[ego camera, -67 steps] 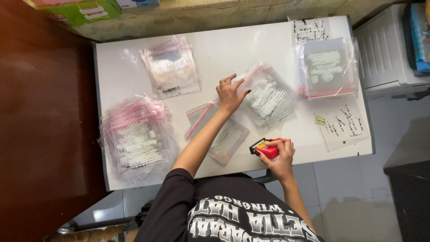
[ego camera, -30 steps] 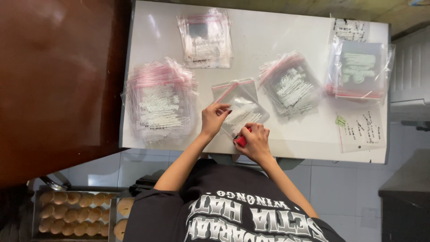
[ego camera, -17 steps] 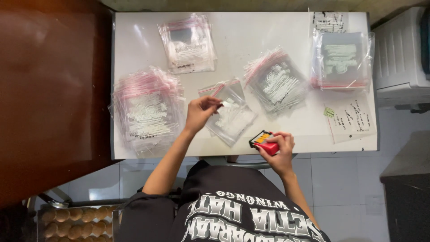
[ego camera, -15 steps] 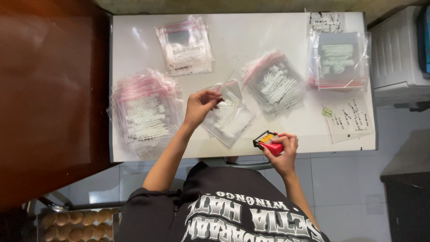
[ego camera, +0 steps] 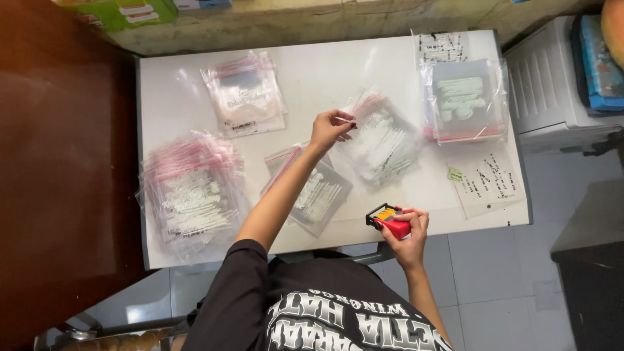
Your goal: Stamping plastic bakery bags with a red ink stamp.
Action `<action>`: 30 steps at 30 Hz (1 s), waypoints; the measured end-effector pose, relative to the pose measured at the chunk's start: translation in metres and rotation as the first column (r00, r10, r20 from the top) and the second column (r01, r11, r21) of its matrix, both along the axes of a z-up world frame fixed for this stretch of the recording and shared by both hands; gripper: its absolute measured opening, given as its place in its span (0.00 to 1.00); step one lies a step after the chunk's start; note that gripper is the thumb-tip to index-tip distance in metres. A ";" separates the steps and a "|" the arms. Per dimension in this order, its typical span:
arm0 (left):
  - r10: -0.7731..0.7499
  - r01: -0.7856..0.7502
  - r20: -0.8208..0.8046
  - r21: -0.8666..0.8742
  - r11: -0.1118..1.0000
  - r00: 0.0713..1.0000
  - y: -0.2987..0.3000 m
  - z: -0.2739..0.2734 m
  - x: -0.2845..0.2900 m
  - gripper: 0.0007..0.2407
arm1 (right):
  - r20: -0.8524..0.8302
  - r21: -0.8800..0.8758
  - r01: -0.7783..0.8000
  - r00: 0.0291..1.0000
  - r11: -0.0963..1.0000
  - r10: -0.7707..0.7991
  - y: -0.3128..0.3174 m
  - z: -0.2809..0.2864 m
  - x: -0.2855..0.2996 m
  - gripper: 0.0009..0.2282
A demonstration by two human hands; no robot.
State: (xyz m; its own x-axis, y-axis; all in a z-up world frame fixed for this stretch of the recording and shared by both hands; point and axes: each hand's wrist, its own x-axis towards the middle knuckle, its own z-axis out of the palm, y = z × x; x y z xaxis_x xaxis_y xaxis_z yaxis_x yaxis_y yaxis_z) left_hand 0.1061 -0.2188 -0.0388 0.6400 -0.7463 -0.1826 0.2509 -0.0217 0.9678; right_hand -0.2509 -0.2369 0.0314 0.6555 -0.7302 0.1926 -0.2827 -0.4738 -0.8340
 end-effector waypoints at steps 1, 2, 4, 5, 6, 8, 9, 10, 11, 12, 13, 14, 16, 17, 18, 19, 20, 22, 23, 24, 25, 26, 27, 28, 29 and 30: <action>-0.006 0.006 -0.001 0.001 1.000 1.000 -0.006 -0.011 -0.002 0.09 | -0.001 0.001 0.006 1.000 1.000 -0.006 -0.002 -0.002 0.000 0.16; 0.027 -0.028 0.023 0.040 0.999 0.999 -0.012 -0.021 -0.005 0.09 | -0.007 0.000 0.007 1.000 1.000 -0.007 -0.003 -0.004 -0.001 0.16; 0.057 -0.061 0.048 0.080 0.995 0.997 -0.020 -0.034 -0.010 0.09 | -0.013 0.001 0.011 1.000 1.000 -0.011 -0.005 -0.006 0.000 0.15; 0.092 -0.106 0.133 0.105 0.989 0.987 -0.022 -0.036 -0.013 0.09 | -0.012 0.000 0.012 1.000 1.000 -0.012 -0.006 -0.005 0.000 0.15; 0.123 -0.152 0.217 0.125 0.980 0.968 -0.023 -0.039 -0.016 0.10 | -0.012 -0.001 0.012 1.000 1.000 -0.012 -0.006 -0.004 0.001 0.15; 0.144 -0.202 0.334 0.145 0.968 0.931 -0.022 -0.041 -0.021 0.11 | -0.016 0.008 0.013 1.000 1.000 -0.012 -0.007 -0.004 0.003 0.16; 0.163 -0.257 0.450 0.155 0.954 0.878 -0.021 -0.042 -0.023 0.13 | -0.018 0.012 0.010 1.000 1.000 -0.010 -0.008 -0.003 0.004 0.16; 0.165 -0.260 0.448 0.158 0.953 0.879 -0.017 -0.041 -0.024 0.13 | -0.020 0.015 0.006 1.000 1.000 -0.006 -0.007 -0.003 0.007 0.16; 0.172 -0.307 0.555 0.159 0.938 0.814 -0.014 -0.039 -0.026 0.16 | -0.020 0.010 -0.002 1.000 1.000 0.002 -0.006 -0.002 0.009 0.16; 0.173 -0.353 0.653 0.155 0.923 0.737 -0.011 -0.037 -0.027 0.19 | -0.020 0.005 -0.010 1.000 1.000 0.010 -0.005 -0.001 0.011 0.16; 0.175 -0.355 0.652 0.155 0.922 0.738 -0.005 -0.029 -0.027 0.19 | -0.021 0.004 -0.012 1.000 1.000 0.012 -0.003 0.000 0.016 0.16; 0.163 -0.390 0.711 0.168 0.905 0.684 0.002 -0.021 -0.028 0.22 | -0.013 -0.010 -0.035 0.999 0.999 0.035 -0.001 0.001 0.020 0.16; 0.150 -0.429 0.762 0.181 0.885 0.631 0.024 -0.010 -0.032 0.24 | -0.012 -0.022 -0.064 0.998 0.998 0.064 0.008 0.005 0.029 0.15; 0.145 -0.446 0.780 0.186 0.875 0.609 0.037 -0.006 -0.032 0.23 | -0.047 -0.119 -0.114 0.993 0.986 0.109 0.013 0.008 0.036 0.16; 0.140 -0.464 0.797 0.190 0.865 0.588 0.051 -0.001 -0.033 0.22 | -0.086 -0.213 -0.167 0.985 0.963 0.151 0.019 0.011 0.043 0.16; 0.144 -0.468 0.795 0.190 0.863 0.589 0.073 0.000 -0.038 0.22 | -0.089 -0.214 -0.173 0.984 0.961 0.157 0.027 0.016 0.050 0.16; 0.133 -0.488 0.820 0.194 0.851 0.557 0.095 0.002 -0.044 0.18 | -0.144 -0.238 -0.275 0.958 0.932 0.246 0.035 0.022 0.056 0.16; 0.125 -0.514 0.846 0.191 0.836 0.518 0.137 0.007 -0.056 0.15 | -0.194 -0.260 -0.378 0.922 0.889 0.335 0.050 0.025 0.071 0.15; 0.119 -0.517 0.839 0.209 0.830 0.530 0.159 0.010 -0.065 0.15 | -0.221 -0.306 -0.433 0.899 0.848 0.379 0.059 0.022 0.077 0.16; 0.113 -0.520 0.832 0.227 0.824 0.543 0.180 0.012 -0.073 0.15 | -0.250 -0.350 -0.485 0.873 0.802 0.419 0.067 0.019 0.083 0.16; 0.112 -0.522 0.833 0.228 0.822 0.542 0.191 0.006 -0.079 0.15 | -0.247 -0.348 -0.486 0.872 0.801 0.422 0.073 0.017 0.087 0.16; 0.026 -0.550 0.876 0.279 0.787 0.482 0.202 -0.001 -0.085 0.16 | -0.283 -0.341 -0.507 0.858 0.791 0.428 0.080 0.015 0.092 0.16; -0.063 -0.582 0.904 0.325 0.746 0.424 0.212 -0.008 -0.092 0.17 | -0.321 -0.334 -0.530 0.841 0.779 0.435 0.085 0.013 0.096 0.15; -0.062 -0.585 0.903 0.326 0.743 0.425 0.215 -0.008 -0.095 0.17 | -0.321 -0.333 -0.534 0.839 0.777 0.439 0.087 0.015 0.100 0.15; -0.113 -0.627 0.922 0.338 0.702 0.370 0.219 -0.009 -0.099 0.20 | -0.359 -0.337 -0.539 0.832 0.772 0.424 0.090 0.015 0.103 0.16; -0.167 -0.669 0.934 0.344 0.659 0.315 0.222 -0.010 -0.103 0.22 | -0.395 -0.341 -0.543 0.823 0.767 0.407 0.093 0.016 0.106 0.17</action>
State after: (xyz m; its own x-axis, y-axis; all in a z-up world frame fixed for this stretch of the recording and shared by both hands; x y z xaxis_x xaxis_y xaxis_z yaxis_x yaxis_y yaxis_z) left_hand 0.0030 0.0033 -0.0487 0.8239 -0.4651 0.3239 -0.5579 -0.7658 0.3198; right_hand -0.1446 -0.1438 0.0477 0.9681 -0.1974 0.1543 -0.1122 -0.8921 -0.4376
